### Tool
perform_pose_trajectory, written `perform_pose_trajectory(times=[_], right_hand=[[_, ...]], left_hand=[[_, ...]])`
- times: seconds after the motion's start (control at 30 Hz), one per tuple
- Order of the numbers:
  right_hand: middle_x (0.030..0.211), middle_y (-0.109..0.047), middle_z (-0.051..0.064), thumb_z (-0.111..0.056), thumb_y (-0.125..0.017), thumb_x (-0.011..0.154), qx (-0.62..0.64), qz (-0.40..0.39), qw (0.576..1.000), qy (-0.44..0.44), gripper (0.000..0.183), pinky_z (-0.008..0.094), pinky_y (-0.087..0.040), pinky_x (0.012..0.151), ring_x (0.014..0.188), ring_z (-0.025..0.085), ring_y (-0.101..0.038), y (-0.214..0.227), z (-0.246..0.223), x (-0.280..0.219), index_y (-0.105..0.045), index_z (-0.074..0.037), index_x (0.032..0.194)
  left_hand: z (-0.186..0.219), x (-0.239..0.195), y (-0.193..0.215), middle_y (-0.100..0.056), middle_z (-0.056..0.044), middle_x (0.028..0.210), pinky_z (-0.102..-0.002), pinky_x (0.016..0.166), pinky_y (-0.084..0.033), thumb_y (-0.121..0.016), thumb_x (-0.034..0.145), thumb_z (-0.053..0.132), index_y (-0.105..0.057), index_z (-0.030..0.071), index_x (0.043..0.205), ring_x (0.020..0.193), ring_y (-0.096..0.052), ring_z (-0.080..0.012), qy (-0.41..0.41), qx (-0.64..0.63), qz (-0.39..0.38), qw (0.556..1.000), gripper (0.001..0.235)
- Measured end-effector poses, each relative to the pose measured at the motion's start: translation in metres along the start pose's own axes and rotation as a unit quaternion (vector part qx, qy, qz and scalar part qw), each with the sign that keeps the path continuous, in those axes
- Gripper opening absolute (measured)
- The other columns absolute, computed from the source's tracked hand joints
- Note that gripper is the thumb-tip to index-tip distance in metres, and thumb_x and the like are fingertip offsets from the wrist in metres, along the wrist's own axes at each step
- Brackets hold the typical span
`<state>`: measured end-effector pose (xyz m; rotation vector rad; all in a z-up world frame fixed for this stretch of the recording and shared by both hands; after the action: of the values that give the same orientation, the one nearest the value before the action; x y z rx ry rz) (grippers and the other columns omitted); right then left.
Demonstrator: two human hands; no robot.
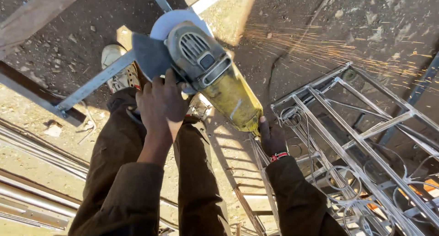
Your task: The person is using a handheld angle grinder to smooth out the welds on a metal frame structure.
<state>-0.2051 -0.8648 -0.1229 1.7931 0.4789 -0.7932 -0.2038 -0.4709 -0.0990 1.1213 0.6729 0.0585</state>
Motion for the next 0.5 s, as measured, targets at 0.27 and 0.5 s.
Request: perform_pose_trajectory(times=[0.27, 0.5], right_hand=[[0.062, -0.060, 0.028, -0.063, -0.037, 0.104, 0.001, -0.003, 1.000, 0.011, 0.080, 0.051, -0.046, 0.068, 0.067, 0.047, -0.062, 0.001, 0.001, -0.003, -0.065, 0.000, 0.064], [0.065, -0.067, 0.021, -0.071, -0.038, 0.100, -0.059, -0.075, 0.995, 0.004, 0.078, 0.049, -0.050, 0.073, 0.074, 0.043, -0.069, 0.038, -0.040, -0.012, -0.070, -0.006, 0.070]], left_hand=[[-0.009, -0.012, -0.014, -0.070, -0.017, 0.100, -0.054, 0.073, -0.054, -0.061, 0.102, 0.035, -0.062, 0.008, 0.132, 0.091, -0.071, -0.0423, 0.026, -0.024, -0.033, 0.999, 0.040], [-0.020, -0.035, -0.030, -0.069, -0.019, 0.104, -0.054, 0.074, -0.056, -0.062, 0.100, 0.033, -0.061, 0.009, 0.137, 0.094, -0.071, -0.0436, 0.073, -0.066, -0.055, 0.994, 0.044]])
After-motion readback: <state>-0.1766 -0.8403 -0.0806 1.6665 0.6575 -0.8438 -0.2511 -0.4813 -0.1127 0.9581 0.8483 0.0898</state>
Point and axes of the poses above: each hand's wrist, its own x-axis towards the middle knuckle, its own y-axis out of the back of the hand, z = x × y, the point moved 10 cm from there along x, towards the middle knuckle
